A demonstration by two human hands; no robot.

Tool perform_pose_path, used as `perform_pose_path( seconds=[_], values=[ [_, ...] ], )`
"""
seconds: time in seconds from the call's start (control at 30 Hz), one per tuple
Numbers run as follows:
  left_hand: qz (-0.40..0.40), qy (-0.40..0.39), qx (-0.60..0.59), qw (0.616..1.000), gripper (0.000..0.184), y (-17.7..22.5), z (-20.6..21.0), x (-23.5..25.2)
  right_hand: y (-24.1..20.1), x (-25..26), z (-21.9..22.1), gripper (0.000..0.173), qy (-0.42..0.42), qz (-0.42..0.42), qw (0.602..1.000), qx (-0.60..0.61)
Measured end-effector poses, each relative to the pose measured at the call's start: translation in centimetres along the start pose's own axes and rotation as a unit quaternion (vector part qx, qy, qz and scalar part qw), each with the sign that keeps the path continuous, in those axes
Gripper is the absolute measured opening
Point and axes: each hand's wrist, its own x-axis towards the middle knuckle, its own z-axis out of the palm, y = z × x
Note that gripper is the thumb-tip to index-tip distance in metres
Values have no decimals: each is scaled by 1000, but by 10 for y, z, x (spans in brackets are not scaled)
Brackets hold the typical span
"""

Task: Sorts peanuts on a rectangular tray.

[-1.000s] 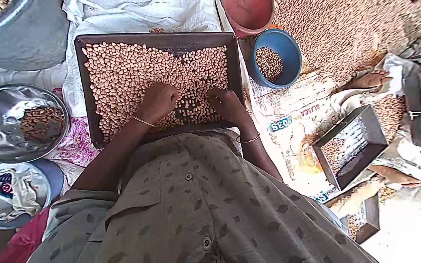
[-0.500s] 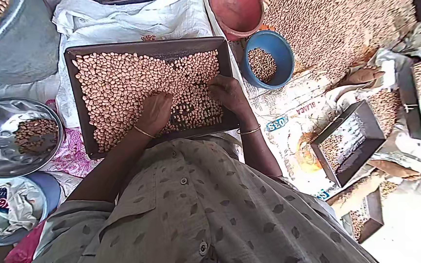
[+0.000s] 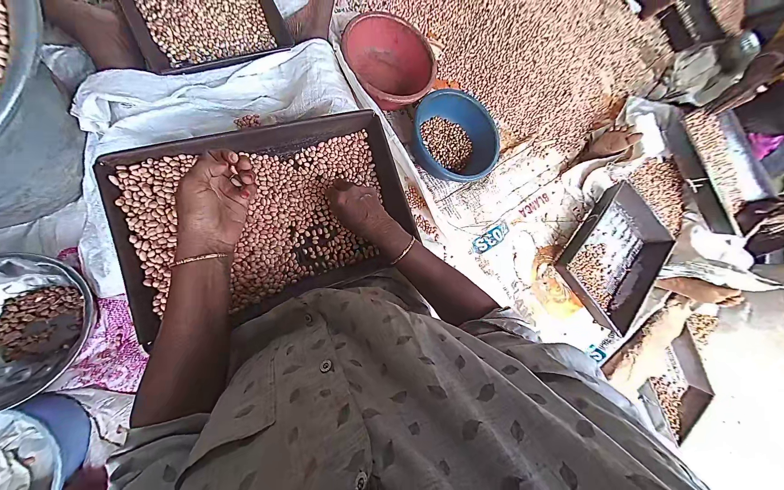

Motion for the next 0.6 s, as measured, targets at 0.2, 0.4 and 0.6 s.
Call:
perform_pose_path(
  seconds=[0.2,0.4,0.6],
  values=[
    [-24,21,72,997,27,-23,1,14,7,-2,-3,24,12,18,999,45],
    [-52,-142,310,939,21,-39,-10,4,86,-29,-73,47,401,187,861,249],
    [-73,-235,399,883,29,-42,-1,2,70,-57,-53,21,207,89,912,343]
  ],
)
